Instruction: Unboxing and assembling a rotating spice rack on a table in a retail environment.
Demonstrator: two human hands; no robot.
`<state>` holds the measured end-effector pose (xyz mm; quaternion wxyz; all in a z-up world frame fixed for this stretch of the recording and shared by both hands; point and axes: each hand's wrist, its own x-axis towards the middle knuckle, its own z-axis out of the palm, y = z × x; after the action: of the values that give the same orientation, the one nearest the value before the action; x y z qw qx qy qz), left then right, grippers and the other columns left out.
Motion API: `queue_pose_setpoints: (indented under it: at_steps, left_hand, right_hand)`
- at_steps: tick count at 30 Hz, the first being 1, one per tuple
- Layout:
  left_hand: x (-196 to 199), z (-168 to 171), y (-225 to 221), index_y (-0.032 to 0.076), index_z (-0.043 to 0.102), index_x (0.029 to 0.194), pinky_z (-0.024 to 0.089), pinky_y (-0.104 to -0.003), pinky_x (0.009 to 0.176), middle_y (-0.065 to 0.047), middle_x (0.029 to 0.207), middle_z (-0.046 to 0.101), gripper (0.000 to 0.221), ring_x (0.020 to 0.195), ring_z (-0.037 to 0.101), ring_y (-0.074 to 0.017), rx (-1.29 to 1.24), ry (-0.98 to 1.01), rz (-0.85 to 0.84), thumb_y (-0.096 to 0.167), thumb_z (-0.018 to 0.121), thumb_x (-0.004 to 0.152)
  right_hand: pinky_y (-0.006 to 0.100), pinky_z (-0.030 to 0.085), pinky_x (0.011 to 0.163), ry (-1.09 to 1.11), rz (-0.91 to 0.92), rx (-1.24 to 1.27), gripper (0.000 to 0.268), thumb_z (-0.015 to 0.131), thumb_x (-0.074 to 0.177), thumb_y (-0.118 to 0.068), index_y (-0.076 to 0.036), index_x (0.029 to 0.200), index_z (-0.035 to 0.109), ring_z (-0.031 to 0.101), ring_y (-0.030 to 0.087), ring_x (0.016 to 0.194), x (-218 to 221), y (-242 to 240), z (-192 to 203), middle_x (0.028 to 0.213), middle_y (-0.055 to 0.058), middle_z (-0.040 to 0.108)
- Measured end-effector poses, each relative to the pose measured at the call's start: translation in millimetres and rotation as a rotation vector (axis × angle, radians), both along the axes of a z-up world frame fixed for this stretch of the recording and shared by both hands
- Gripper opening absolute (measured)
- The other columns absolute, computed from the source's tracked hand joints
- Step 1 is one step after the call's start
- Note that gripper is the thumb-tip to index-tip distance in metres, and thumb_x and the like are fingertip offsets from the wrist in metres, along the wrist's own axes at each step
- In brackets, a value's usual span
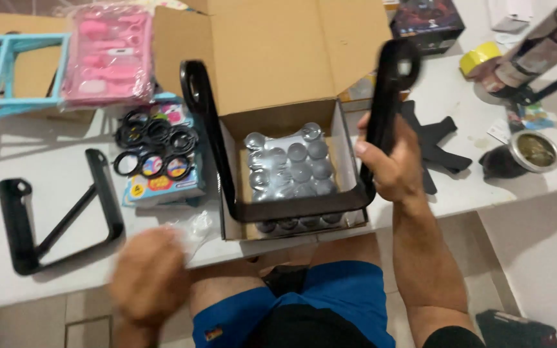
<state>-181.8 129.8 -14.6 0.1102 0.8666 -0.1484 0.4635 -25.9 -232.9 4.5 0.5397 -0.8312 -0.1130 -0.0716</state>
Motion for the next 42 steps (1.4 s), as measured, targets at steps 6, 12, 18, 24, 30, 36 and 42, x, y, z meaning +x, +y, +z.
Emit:
queue_pose_setpoints:
  at_steps: [6, 12, 18, 24, 30, 36, 42]
  left_hand:
    - [64, 7, -107, -0.010, 0.041, 0.150, 0.018, -0.053, 0.129, -0.028, 0.162, 0.033, 0.098, 0.154, 0.029, -0.0414, 0.206, 0.391, -0.374, 0.070, 0.055, 0.096]
    - [87, 21, -172, -0.010, 0.037, 0.147, 0.022, -0.061, 0.126, -0.034, 0.157, 0.037, 0.105, 0.149, 0.033, -0.0524, 0.019, 0.344, -0.367, 0.076, 0.040, 0.088]
    - [114, 21, -135, -0.006, 0.051, 0.145, 0.030, -0.057, 0.122, -0.035, 0.146, 0.052, 0.109, 0.142, 0.047, -0.0486, 0.262, 0.200, -0.095, 0.045, 0.090, 0.058]
    - [91, 4, -157, -0.005, 0.052, 0.146, 0.035, -0.055, 0.121, -0.032, 0.150, 0.051, 0.051, 0.141, 0.050, -0.0470, 0.067, 0.065, -0.376, 0.015, 0.048, 0.099]
    - [91, -27, -108, 0.023, 0.050, 0.056, 0.045, -0.029, 0.044, 0.004, 0.043, 0.044, 0.052, 0.037, 0.052, -0.0219, -0.292, 0.176, -0.438, 0.053, 0.065, 0.095]
    - [141, -49, -83, 0.014, 0.052, 0.130, 0.047, -0.040, 0.110, -0.017, 0.140, 0.064, 0.058, 0.129, 0.062, -0.0256, -1.625, 0.373, -1.268, 0.055, 0.067, 0.092]
    - [123, -11, -142, -0.008, 0.063, 0.094, 0.064, -0.046, 0.060, -0.034, 0.073, 0.068, 0.054, 0.066, 0.075, -0.0416, -1.596, 0.208, -1.620, 0.045, 0.067, 0.098]
  right_hand:
    - [0.032, 0.051, 0.074, -0.521, 0.235, 0.502, 0.029, 0.058, 0.089, -0.015, -0.014, 0.112, 0.040, 0.059, 0.021, 0.069, -33, 35, 34, 0.078, 0.003, 0.047]
    - [0.025, 0.036, 0.065, -0.713, 0.195, 0.540, 0.030, 0.059, 0.089, -0.012, -0.016, 0.107, 0.035, 0.039, 0.010, 0.065, -38, 48, 36, 0.081, -0.002, 0.037]
    - [0.026, 0.045, 0.066, -0.820, 0.227, 0.480, 0.040, 0.073, 0.087, 0.001, -0.003, 0.106, 0.038, 0.051, 0.011, 0.058, -35, 11, 27, 0.073, 0.000, 0.044]
    - [0.026, 0.047, 0.066, -0.904, 0.229, 0.461, 0.039, 0.077, 0.087, 0.000, -0.001, 0.103, 0.041, 0.054, 0.011, 0.058, -31, 31, 25, 0.072, 0.001, 0.049]
    - [0.025, 0.050, 0.059, -0.883, 0.312, 0.455, 0.033, 0.069, 0.086, 0.011, -0.002, 0.100, 0.042, 0.057, 0.014, 0.054, -8, 11, 4, 0.067, 0.004, 0.051]
    - [0.026, 0.043, 0.049, -0.499, 0.445, 1.097, 0.021, 0.049, 0.095, -0.004, -0.013, 0.111, 0.037, 0.041, 0.011, 0.048, -4, 39, -30, 0.068, -0.003, 0.034]
    - [0.026, 0.033, 0.048, 0.216, 0.600, 1.544, 0.022, 0.050, 0.100, -0.032, -0.012, 0.100, 0.060, 0.037, 0.013, 0.050, -1, 60, -72, 0.065, -0.003, 0.033]
